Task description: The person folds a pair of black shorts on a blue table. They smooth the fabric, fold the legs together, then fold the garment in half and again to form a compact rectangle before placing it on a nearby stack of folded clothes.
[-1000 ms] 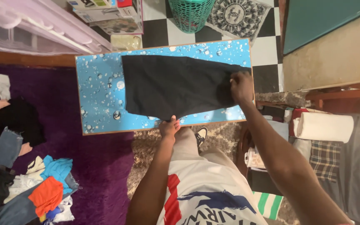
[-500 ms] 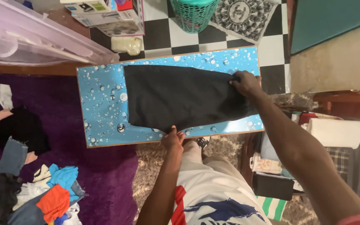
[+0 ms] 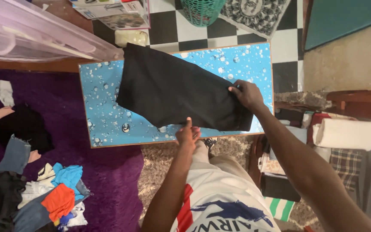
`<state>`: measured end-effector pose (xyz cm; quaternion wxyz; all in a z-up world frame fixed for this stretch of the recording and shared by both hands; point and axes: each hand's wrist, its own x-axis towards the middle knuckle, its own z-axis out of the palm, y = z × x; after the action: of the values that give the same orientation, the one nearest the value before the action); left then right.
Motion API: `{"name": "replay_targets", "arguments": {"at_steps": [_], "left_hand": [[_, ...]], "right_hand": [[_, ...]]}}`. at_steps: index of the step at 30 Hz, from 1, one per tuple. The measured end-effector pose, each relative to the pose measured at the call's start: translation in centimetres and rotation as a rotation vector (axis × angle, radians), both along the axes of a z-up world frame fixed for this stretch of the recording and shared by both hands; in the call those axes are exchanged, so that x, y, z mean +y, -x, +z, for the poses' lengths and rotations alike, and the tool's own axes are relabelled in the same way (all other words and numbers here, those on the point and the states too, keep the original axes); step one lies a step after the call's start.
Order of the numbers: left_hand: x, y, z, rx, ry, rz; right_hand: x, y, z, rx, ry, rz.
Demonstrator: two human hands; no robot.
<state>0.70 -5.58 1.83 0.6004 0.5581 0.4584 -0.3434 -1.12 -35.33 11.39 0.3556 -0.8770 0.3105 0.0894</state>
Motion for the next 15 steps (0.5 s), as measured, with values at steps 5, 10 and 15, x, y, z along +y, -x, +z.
{"name": "replay_targets", "arguments": {"at_steps": [5,10,15], "left_hand": [[0.1,1.8,-3.9,-0.153,-0.094,-0.094],[-0.5,2.7,-1.7,-0.027,0.086,-0.097],[-3.1,4.8,1.4,0.042,0.291,-0.247]], "right_hand": [[-1.6,-0.1,-1.6,-0.105,0.061,-0.111],[-2.5,-0.2,-3.0,-0.016,-0.024,-0.133],[-3.2,2.0,-3.1,-0.053,0.0,-0.05]]}}
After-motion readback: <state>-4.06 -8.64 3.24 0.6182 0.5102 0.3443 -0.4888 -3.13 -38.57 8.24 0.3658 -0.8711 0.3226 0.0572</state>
